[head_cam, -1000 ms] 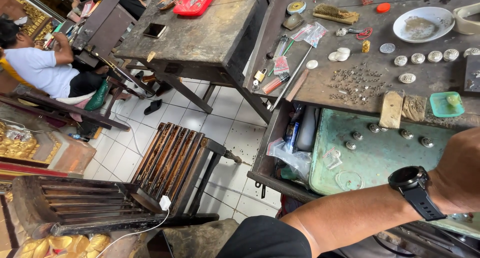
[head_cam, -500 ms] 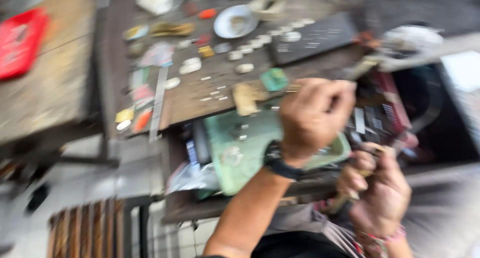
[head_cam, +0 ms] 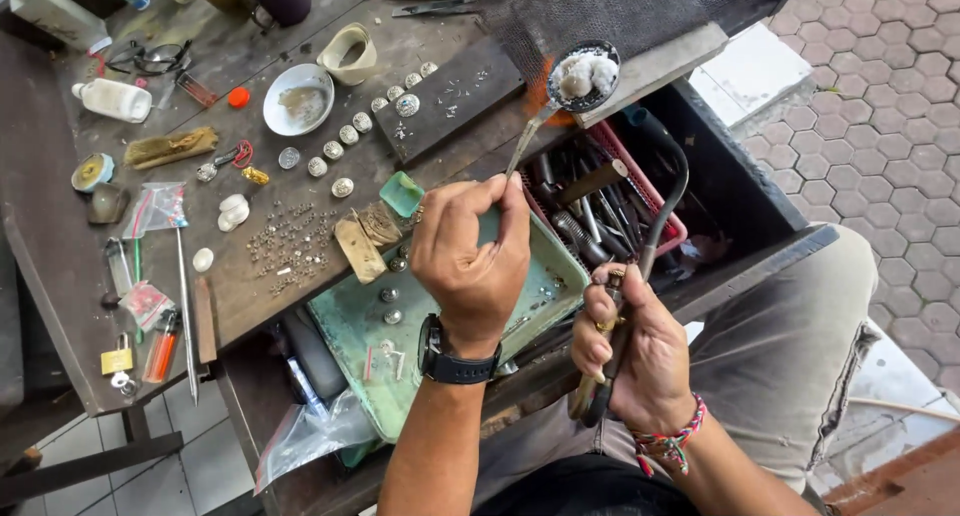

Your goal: Using a gas torch to heat and melt small pieces of metal in a crucible on a jewelry workbench.

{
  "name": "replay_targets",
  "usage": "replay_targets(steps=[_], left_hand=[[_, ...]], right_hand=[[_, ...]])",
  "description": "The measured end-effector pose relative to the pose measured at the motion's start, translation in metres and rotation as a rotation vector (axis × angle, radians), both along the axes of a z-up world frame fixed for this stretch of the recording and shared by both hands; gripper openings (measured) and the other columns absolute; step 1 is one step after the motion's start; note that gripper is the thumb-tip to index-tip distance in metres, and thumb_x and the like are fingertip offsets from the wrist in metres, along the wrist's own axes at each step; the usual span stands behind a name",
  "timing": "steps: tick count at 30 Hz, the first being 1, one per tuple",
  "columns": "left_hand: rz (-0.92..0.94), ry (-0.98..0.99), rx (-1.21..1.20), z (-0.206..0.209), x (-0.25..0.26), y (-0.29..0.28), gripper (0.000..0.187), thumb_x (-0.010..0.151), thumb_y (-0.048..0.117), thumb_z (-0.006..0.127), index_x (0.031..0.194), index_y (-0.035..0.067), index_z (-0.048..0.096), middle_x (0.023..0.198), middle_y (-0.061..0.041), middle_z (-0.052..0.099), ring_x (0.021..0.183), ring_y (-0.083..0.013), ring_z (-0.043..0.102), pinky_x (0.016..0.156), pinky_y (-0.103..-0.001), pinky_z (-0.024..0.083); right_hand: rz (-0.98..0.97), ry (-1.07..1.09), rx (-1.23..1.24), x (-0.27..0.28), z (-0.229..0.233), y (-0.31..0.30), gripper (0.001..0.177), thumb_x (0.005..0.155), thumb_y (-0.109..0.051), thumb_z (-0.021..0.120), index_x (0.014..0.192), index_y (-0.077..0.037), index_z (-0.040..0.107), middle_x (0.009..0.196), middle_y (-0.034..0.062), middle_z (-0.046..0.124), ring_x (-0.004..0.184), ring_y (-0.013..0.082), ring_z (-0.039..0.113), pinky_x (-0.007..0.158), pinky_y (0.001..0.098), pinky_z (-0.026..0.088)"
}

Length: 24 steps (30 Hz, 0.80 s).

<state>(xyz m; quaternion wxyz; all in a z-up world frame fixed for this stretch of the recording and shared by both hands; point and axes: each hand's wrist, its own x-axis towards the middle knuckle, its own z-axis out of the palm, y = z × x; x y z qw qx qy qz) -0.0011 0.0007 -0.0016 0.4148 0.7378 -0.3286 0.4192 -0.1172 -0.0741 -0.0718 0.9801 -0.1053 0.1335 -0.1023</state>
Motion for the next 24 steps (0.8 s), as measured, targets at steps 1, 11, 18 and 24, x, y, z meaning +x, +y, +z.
replay_targets(steps=[1, 11, 18, 24], left_hand=[[-0.001, 0.003, -0.003, 0.0006, -0.0002, -0.0003, 0.015, 0.074, -0.006, 0.07, 0.076, 0.002, 0.058, 0.073, -0.007, 0.058, 0.063, -0.0174, 0.057, 0.058, -0.027, 0.051], [-0.011, 0.032, -0.03, 0.0019, -0.0004, -0.0012, 0.014, 0.074, -0.006, 0.069, 0.075, 0.002, 0.057, 0.072, -0.007, 0.058, 0.062, -0.0175, 0.057, 0.058, -0.027, 0.05], [-0.004, 0.027, -0.032, 0.0015, -0.0004, -0.0015, 0.014, 0.075, -0.005, 0.069, 0.075, 0.002, 0.057, 0.071, -0.007, 0.058, 0.062, -0.0179, 0.056, 0.058, -0.027, 0.05], [-0.007, 0.03, -0.044, 0.0019, -0.0002, -0.0022, 0.014, 0.074, -0.006, 0.068, 0.073, 0.002, 0.057, 0.071, -0.007, 0.058, 0.062, -0.0176, 0.056, 0.057, -0.027, 0.05]], right_hand=[[-0.005, 0.002, -0.013, 0.0001, 0.0008, 0.0001, 0.022, 0.094, -0.027, 0.038, 0.095, -0.007, 0.047, 0.067, 0.0022, 0.043, 0.04, 0.0132, 0.039, 0.031, 0.024, 0.032], [-0.012, 0.013, -0.025, 0.0002, -0.0008, 0.0, 0.022, 0.093, -0.028, 0.039, 0.095, -0.008, 0.048, 0.068, 0.0023, 0.042, 0.04, 0.0135, 0.039, 0.03, 0.0239, 0.031], [-0.01, 0.026, -0.043, -0.0001, -0.0005, -0.0001, 0.022, 0.093, -0.027, 0.039, 0.095, -0.007, 0.048, 0.067, 0.002, 0.042, 0.039, 0.0132, 0.038, 0.031, 0.0241, 0.032], [-0.003, 0.044, -0.038, 0.0004, 0.0001, -0.0006, 0.023, 0.093, -0.029, 0.039, 0.095, -0.008, 0.048, 0.067, 0.0015, 0.041, 0.04, 0.0131, 0.038, 0.031, 0.0241, 0.031]])
